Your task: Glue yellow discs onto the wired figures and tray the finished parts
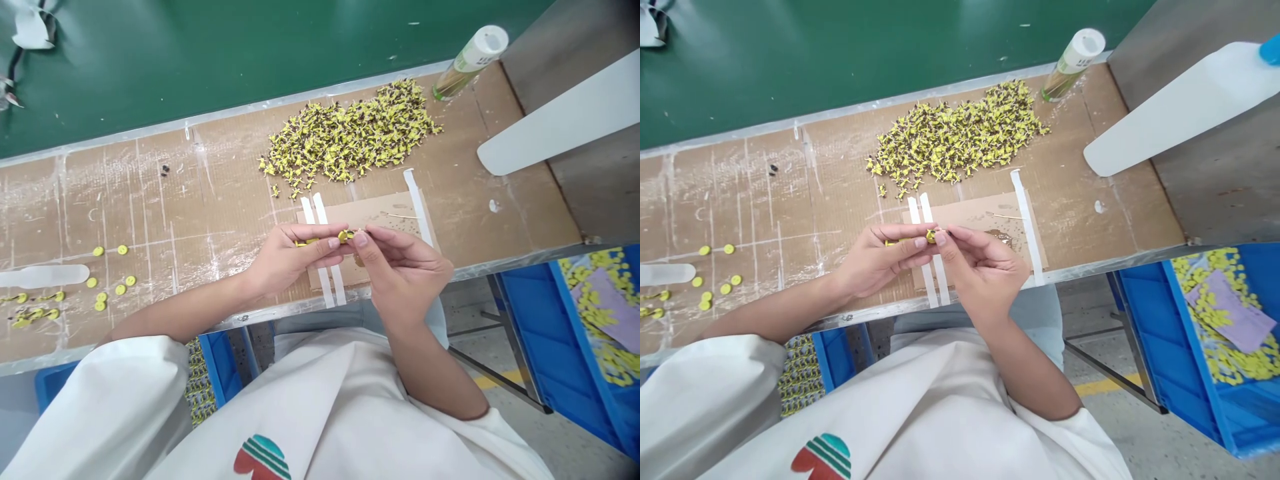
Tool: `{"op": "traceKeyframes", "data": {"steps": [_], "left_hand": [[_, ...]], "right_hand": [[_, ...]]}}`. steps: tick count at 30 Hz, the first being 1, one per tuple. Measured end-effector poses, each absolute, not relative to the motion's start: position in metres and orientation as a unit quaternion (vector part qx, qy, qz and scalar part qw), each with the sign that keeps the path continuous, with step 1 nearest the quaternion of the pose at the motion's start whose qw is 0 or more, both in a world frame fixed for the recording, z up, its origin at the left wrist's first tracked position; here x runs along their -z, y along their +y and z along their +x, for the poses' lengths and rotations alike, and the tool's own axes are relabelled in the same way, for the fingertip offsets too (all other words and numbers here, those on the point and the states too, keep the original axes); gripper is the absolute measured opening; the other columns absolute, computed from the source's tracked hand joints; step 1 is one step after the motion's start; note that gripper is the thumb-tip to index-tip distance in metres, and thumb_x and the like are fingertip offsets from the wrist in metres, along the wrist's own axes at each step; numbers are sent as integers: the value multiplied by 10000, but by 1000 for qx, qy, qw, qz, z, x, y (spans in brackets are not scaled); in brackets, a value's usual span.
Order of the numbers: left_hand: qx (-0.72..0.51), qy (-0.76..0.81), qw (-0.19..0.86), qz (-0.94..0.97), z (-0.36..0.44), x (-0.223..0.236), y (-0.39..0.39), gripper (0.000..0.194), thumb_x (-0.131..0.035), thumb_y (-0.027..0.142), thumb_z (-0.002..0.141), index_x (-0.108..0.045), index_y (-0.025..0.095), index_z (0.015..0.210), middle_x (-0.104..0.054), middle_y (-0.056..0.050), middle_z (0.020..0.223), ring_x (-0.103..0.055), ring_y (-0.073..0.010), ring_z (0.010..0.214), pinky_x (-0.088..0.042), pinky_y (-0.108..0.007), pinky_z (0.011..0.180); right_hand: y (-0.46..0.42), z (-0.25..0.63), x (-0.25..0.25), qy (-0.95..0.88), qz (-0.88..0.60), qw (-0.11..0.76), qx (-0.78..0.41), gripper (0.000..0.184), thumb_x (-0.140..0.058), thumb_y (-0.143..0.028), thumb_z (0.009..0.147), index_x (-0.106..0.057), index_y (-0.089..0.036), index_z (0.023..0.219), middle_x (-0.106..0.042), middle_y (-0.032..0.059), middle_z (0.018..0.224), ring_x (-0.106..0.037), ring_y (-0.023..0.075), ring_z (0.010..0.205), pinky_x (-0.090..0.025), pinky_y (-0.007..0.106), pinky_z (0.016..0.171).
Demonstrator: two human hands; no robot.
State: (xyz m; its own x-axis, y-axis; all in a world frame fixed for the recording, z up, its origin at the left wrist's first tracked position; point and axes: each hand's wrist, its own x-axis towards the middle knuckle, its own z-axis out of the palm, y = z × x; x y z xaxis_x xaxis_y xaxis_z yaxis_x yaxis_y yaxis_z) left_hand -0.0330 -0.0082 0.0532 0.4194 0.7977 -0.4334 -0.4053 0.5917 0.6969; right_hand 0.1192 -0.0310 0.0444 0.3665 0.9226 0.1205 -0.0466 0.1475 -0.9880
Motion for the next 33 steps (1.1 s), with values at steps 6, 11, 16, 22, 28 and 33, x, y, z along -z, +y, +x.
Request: {"op": "traceKeyframes", "data": {"steps": [6, 11, 16, 22, 28, 33], "left_hand": [[-370, 393, 797, 271, -32, -51, -6, 356, -850, 358, 726, -787, 248, 1058, -778, -69, 1086, -742, -239, 1024, -587, -343, 952], [-359, 394, 790, 304, -35, -50, -6, 342, -842, 360, 736, -788, 236, 1050, -785, -70, 1047, -763, -220, 931, -611, -337, 896], [-354, 375, 790, 332, -37, -53, -5, 350, -822, 330, 767, -770, 247, 1103, -788, -63, 1032, -765, -212, 916, -619, -316, 856], [-354, 379, 789, 329, -37, -50, -4, 322, -806, 358, 784, -779, 233, 1079, -794, -72, 978, -767, -211, 900, -619, -302, 838], [-350, 402, 777, 333, -36, -49, -3, 378, -844, 389, 725, -785, 213, 1055, -786, -91, 1026, -765, -231, 922, -615, -333, 868], [-349, 395, 778, 342, -36, -50, -3, 376, -841, 378, 733, -781, 221, 1070, -789, -80, 1012, -765, -228, 922, -619, -332, 861]], "right_hand": [[-29, 125, -46, -376, -497, 627, -467, 165, -836, -265, 775, -761, -221, 915, -776, 15, 837, -757, 196, 722, -674, 333, 692], [-25, 129, -46, -315, -481, 613, -541, 199, -873, -263, 731, -771, -217, 896, -774, 16, 812, -753, 177, 696, -655, 267, 669], [-21, 132, -48, -285, -474, 595, -584, 241, -905, -304, 680, -763, -224, 858, -769, 1, 788, -741, 160, 652, -638, 238, 625], [-18, 135, -53, -259, -459, 557, -642, 265, -919, -325, 637, -745, -230, 814, -745, -16, 706, -735, 154, 641, -620, 227, 601], [-16, 139, -52, -249, -465, 557, -641, 255, -906, -335, 656, -733, -245, 821, -752, -30, 734, -748, 152, 689, -559, 163, 493], [-17, 138, -52, -254, -472, 567, -625, 260, -905, -326, 661, -733, -238, 835, -748, -28, 734, -754, 165, 721, -576, 173, 512]]}}
